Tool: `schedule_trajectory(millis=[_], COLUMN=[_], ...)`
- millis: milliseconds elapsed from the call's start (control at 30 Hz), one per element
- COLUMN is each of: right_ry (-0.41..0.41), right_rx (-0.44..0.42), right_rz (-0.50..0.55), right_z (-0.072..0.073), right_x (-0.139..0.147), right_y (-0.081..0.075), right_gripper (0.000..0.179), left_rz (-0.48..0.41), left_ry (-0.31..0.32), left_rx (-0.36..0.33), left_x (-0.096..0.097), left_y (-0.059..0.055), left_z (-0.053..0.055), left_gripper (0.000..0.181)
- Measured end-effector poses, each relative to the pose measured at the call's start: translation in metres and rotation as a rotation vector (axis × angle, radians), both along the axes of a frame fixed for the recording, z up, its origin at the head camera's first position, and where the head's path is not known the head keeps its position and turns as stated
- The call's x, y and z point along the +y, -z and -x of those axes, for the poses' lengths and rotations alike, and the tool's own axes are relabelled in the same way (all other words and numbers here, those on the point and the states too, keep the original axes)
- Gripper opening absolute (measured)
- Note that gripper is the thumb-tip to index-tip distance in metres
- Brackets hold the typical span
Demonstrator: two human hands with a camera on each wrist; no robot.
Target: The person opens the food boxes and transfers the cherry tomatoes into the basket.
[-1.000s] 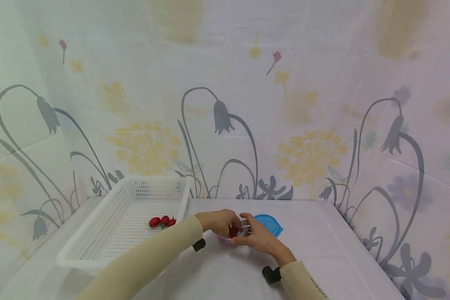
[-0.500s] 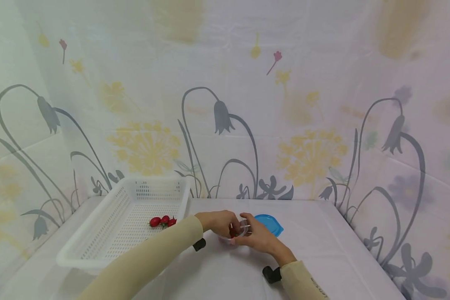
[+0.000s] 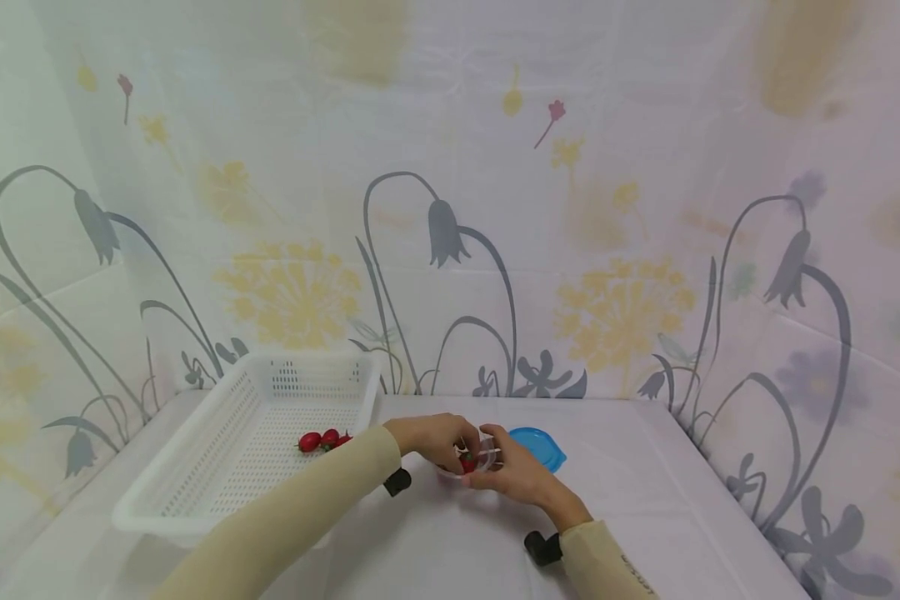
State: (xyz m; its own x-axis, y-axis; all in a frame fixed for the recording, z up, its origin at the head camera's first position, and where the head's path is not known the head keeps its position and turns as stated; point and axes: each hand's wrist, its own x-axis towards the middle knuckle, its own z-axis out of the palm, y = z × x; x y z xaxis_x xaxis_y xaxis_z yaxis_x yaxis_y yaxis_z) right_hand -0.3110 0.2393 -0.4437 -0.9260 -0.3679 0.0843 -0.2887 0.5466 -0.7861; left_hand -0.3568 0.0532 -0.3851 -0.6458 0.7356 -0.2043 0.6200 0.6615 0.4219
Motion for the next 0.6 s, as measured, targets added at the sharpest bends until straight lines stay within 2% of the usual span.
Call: schedule_trajectory(millis=[167,300,433,533,600], right_ry=[-0.012,-0.019,-0.030,-0.027,-0.021], right_rx=[-0.007,-0.014,-0.020,-0.024,-0.030], right_rz=[0.017,0.030,0.046,0.047,0.051], right_z=[0.000,0.000,0.001,0.001,0.000], right_x=[0.000,0.001,0.002,0.001,0.001], right_y=[-0.001,-0.001,0.000,0.000,0.000], right_gripper=[0.084,0.084,0.083,0.083,0.084], left_rz=[-0.064,-0.130,-0.186,-0.230,-0.259], left_ry=[-0.036,-0.022,-0.016,-0.020,0.000], left_rx=[-0.016,-0.019,-0.028,-0.048,-0.041], left_x=[-0.004,-0.009,-0.015,-0.021,-0.027], left_y=[-0.009,-0.016,-0.025,-0.035,-0.043], left_z=[0.004,0.005,0.002,-0.001,-0.002], left_gripper=[0.021,0.022,0.023,0.023,0.022])
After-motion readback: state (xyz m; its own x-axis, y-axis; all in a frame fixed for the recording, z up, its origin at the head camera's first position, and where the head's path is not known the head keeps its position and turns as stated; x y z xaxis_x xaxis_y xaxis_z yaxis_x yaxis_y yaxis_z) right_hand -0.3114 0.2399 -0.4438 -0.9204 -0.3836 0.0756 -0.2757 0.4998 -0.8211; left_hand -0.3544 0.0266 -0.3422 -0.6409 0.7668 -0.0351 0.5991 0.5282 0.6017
